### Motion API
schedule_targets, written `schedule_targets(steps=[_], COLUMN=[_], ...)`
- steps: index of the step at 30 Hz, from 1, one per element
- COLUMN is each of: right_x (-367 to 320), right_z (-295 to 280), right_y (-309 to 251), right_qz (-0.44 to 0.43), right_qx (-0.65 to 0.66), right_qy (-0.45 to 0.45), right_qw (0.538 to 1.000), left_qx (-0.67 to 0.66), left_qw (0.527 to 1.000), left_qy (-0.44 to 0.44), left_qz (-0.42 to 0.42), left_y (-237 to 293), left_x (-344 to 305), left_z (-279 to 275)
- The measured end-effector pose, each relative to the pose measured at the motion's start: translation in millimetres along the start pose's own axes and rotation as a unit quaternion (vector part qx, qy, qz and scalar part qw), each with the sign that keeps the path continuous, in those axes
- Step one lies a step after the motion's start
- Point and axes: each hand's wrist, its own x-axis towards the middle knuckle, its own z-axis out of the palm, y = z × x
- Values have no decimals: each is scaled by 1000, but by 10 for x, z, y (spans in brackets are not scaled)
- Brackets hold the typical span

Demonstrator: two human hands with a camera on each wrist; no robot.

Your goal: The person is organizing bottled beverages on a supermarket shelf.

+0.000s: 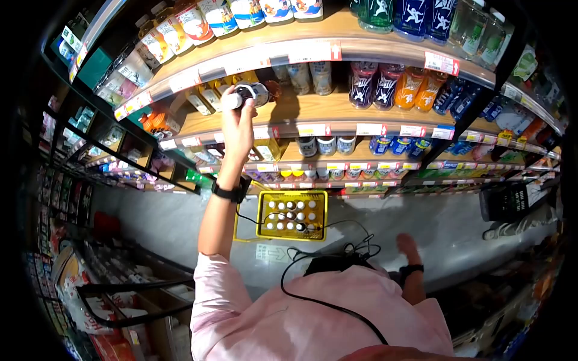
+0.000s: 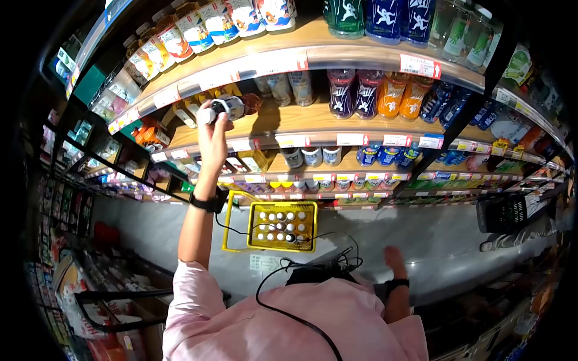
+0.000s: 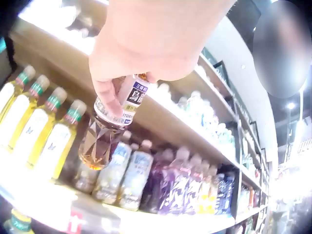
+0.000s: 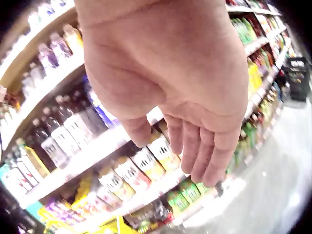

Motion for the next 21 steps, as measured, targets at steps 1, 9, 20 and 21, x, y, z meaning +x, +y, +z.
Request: schedule_targets(steps=[1,9,20,21], right_x=[130,-132,-528,-534], right_z=[-278,-2117,-1595,-1583], right_y=[-196,-4265,-4843,-4815], right_qz=[-84,-279,-285,-284], right_qx=[-132,440,625,623], right_qy=[193,-160,-178,-181], right_qw=[969,839,705,706], left_qx=[-34,-99,-134,-146], left_qw=[999,988,968,965], left_qy=[25,-11,-53,-59], left_qz=[9,-121,-207,-212], left_y=[212,1618,1510,1489], left_x=[-125,-534,-652,-665], left_z=[-11,-92,82,90])
